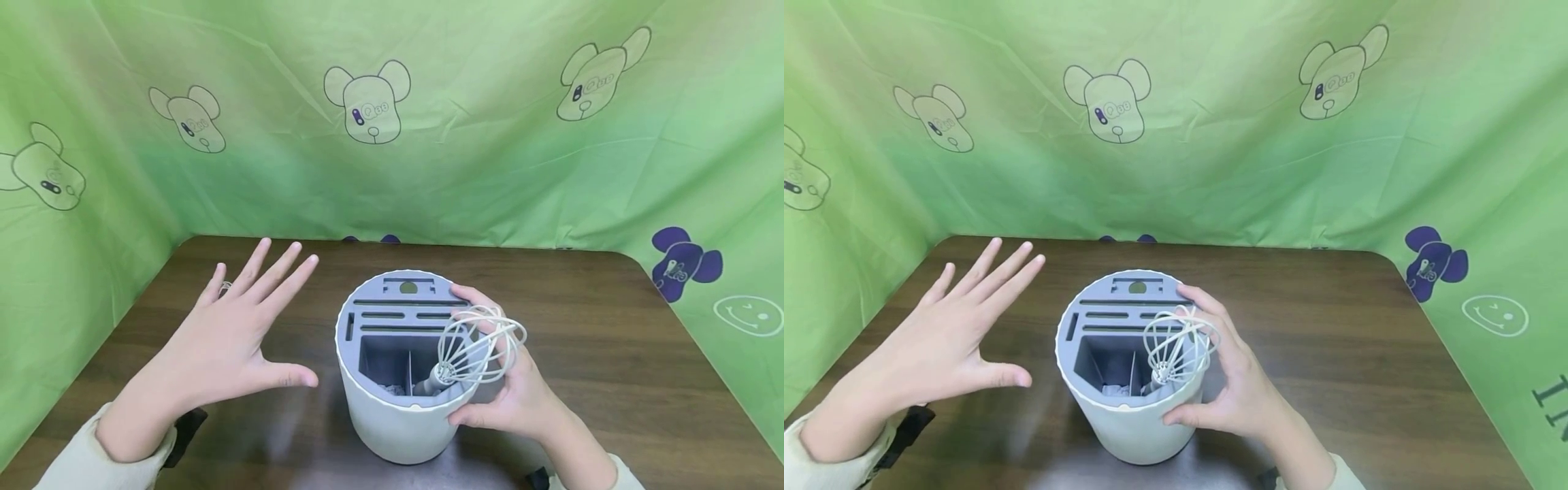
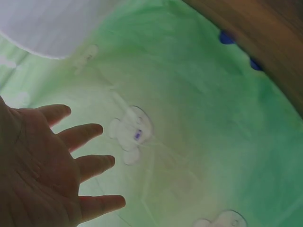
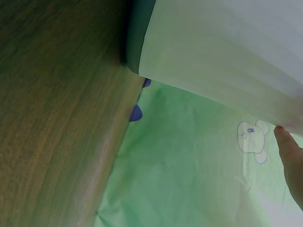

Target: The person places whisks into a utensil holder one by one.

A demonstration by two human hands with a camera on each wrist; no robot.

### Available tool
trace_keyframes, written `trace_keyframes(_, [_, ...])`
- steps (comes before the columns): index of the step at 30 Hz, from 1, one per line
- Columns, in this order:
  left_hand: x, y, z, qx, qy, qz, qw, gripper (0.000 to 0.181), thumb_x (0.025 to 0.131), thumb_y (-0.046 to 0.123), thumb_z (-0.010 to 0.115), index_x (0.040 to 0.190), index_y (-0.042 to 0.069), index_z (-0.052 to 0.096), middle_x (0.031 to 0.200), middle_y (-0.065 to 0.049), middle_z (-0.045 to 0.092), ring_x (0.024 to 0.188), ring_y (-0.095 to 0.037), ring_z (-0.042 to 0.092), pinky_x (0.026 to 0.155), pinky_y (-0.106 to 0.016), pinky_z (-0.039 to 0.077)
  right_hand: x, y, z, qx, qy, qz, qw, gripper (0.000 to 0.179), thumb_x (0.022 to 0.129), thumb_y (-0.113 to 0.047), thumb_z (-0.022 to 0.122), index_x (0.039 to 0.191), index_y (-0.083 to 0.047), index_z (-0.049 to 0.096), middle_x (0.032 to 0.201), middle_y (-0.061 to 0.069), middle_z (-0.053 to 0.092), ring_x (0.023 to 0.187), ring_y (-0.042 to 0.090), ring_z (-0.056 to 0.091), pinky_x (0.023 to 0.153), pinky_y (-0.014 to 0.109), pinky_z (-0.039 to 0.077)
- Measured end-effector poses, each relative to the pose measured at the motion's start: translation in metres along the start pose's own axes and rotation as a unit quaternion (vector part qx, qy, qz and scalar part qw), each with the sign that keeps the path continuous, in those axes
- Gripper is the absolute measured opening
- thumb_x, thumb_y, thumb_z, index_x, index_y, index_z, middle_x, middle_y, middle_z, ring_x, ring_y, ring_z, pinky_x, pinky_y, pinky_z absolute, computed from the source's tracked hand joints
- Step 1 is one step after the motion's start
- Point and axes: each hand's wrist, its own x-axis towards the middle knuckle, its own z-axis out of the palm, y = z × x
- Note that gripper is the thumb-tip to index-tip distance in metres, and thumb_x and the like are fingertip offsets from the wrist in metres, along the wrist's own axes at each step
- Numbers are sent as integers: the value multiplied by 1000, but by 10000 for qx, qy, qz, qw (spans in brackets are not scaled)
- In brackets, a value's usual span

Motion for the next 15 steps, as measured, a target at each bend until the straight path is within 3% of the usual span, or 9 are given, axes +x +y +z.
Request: trace_keyframes(15, [-9,-31,12,-166,-253,-724,9969,110,76,81,60,158,40,-1,168,10,-1,156,-23,-8,111,-77,11,0,0,1,155,-5,3,9999,94,73,-51,85,133,9,46,152,32,33,141,27,38,116,26,31])
